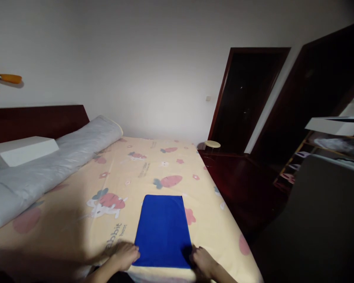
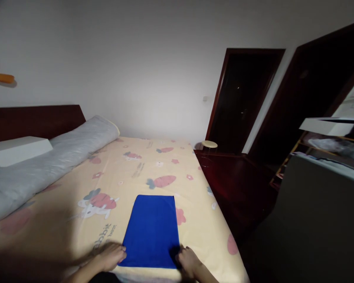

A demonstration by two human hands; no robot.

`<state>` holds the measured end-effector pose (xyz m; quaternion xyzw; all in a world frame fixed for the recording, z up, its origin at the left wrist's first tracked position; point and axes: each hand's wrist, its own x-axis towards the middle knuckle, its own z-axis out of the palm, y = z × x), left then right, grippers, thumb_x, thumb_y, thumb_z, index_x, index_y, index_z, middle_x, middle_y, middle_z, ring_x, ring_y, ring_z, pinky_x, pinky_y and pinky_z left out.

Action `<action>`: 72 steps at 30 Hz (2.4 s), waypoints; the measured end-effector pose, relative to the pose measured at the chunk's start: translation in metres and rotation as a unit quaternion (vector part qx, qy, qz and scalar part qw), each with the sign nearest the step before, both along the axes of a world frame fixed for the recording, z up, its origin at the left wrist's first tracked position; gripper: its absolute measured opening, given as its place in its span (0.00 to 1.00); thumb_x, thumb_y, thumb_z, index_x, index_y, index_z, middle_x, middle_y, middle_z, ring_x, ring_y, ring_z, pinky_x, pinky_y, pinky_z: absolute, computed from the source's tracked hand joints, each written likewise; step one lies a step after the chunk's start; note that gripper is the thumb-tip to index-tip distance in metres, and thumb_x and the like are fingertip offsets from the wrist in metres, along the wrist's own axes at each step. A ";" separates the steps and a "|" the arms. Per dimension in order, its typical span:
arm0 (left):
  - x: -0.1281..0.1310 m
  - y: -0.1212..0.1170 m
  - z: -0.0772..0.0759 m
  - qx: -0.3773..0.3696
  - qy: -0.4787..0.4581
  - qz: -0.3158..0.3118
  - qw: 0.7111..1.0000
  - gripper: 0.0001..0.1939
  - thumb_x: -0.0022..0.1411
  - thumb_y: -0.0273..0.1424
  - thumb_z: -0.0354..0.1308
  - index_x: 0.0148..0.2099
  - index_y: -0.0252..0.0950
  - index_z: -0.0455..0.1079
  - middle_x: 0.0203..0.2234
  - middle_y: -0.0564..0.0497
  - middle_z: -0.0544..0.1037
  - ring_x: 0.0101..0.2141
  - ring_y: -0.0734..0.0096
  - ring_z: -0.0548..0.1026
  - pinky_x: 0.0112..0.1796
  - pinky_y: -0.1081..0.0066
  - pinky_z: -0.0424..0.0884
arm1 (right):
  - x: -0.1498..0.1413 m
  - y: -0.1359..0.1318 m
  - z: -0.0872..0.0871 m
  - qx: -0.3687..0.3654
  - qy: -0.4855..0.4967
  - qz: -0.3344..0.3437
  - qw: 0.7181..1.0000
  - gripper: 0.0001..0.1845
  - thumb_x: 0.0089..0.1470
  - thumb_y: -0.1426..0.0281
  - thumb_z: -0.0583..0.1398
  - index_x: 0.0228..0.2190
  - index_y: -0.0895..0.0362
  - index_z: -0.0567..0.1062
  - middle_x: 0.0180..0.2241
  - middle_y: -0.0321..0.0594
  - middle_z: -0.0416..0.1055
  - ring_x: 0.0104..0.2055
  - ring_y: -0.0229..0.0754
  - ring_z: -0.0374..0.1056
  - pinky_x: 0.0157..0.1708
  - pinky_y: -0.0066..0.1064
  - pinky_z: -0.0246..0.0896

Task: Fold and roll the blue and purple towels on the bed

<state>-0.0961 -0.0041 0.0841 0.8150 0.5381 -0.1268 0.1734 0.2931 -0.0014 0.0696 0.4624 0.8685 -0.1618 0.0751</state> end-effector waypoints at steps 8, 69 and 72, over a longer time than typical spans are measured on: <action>0.067 0.016 -0.003 0.151 -0.075 -0.049 0.984 0.19 0.65 0.32 0.45 0.53 0.43 0.71 0.53 0.48 0.75 0.54 0.63 0.71 0.57 0.61 0.63 | -0.067 0.018 0.014 0.074 0.028 -0.057 0.995 0.19 0.54 0.74 0.51 0.43 0.58 0.77 0.46 0.49 0.75 0.49 0.49 0.70 0.51 0.37 0.60; 0.074 -0.032 -0.092 0.355 -0.041 0.126 0.926 0.30 0.68 0.40 0.39 0.69 0.44 0.38 0.67 0.49 0.54 0.65 0.59 0.54 0.62 0.50 0.52 | -0.072 -0.036 -0.078 0.215 0.124 -0.218 0.944 0.32 0.65 0.55 0.44 0.65 0.56 0.51 0.66 0.43 0.48 0.68 0.50 0.44 0.65 0.49 0.40; 0.060 -0.035 -0.094 0.360 -0.035 0.173 0.916 0.29 0.68 0.39 0.39 0.69 0.44 0.42 0.67 0.50 0.55 0.65 0.60 0.55 0.62 0.51 0.53 | -0.057 -0.039 -0.080 0.206 0.116 -0.230 0.944 0.33 0.65 0.54 0.44 0.65 0.56 0.52 0.66 0.43 0.48 0.68 0.49 0.45 0.65 0.49 0.41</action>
